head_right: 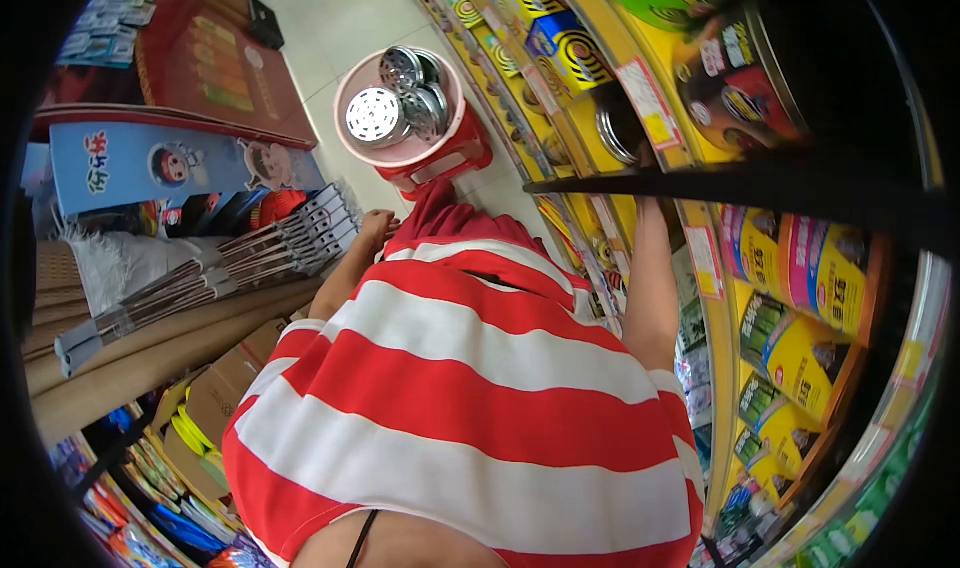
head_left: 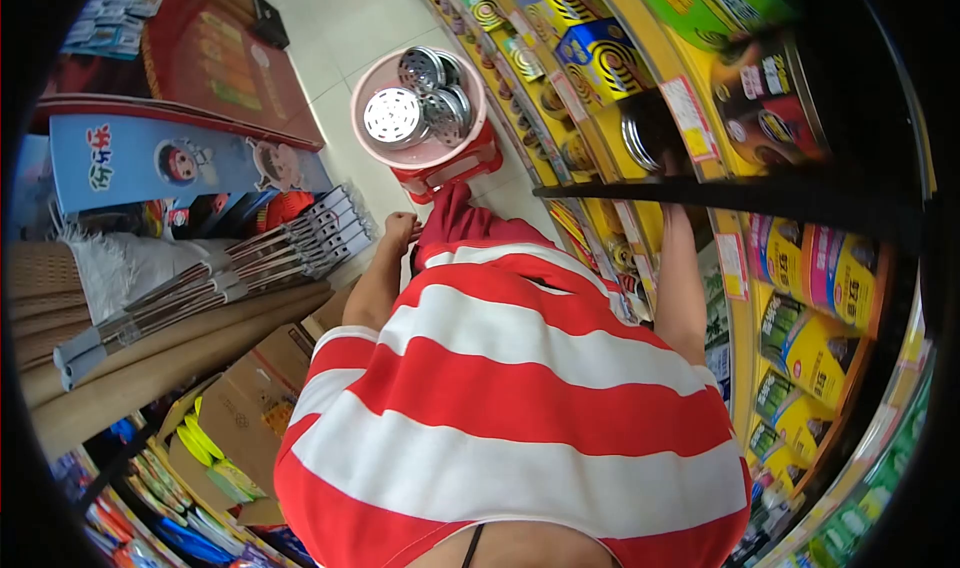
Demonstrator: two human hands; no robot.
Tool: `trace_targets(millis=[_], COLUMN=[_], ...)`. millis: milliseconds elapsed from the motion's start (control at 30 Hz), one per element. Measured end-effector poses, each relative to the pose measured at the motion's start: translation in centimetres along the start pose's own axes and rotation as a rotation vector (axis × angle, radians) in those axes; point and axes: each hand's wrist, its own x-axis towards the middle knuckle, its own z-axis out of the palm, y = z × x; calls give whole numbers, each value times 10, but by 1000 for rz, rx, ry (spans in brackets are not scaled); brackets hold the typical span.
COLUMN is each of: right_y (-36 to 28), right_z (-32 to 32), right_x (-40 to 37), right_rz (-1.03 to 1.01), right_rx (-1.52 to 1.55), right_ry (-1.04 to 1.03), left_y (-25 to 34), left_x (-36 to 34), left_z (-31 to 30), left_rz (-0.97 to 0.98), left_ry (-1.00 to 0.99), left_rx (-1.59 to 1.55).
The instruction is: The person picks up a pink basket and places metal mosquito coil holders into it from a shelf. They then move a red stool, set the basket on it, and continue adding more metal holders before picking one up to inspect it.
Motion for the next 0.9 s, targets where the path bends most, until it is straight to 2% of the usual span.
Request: trace_targets(millis=[67, 167, 200, 300, 367, 400, 467, 500, 533, 567, 700, 733, 833, 867, 900], right_y=[15, -43, -56, -92, -52, -42, -50, -59, -54, -48, -96, -102, -94, -89, -87], right_z=[-10, 20, 21, 29, 11, 1, 3, 11, 1, -10, 45, 58, 83, 87, 90], right_x=[6, -35, -43, -58, -50, -57, -86, -108, -121, -133, -197, -211, -240, -247, -253], right_rz=[-50, 1, 105, 159, -53, -85, 7, 135, 221, 312, 188, 179, 154, 160, 165], right_rx=[-52, 22, 9, -269, -221, -89, 162, 283, -157, -598, -339, -291, -266, -288, -311], right_ry=[26, 111, 109, 93, 258, 307, 468, 578, 612, 627, 557, 560, 541, 505, 471], left_y=[18, 41, 44, 84, 103, 110, 120, 133, 149, 163, 148, 146, 124, 124, 140], left_x=[4, 29, 54, 58, 73, 81, 111, 105, 87, 77, 147, 158, 213, 217, 185], left_z=[5, 5, 0, 5, 8, 7, 2, 5, 8, 12, 2, 3, 1, -2, 8], left_rz=[16, 65, 66, 72, 57, 48, -16, -43, -69, -95, -117, -108, -105, -116, -151], left_ry=[28, 62, 17, 49, 126, 150, 153, 174, 195, 217, 87, 116, 97, 77, 183], left_rx=[-18, -110, -119, -283, -331, -353, -348, -321, -294, -266, -251, -249, -437, -448, -420])
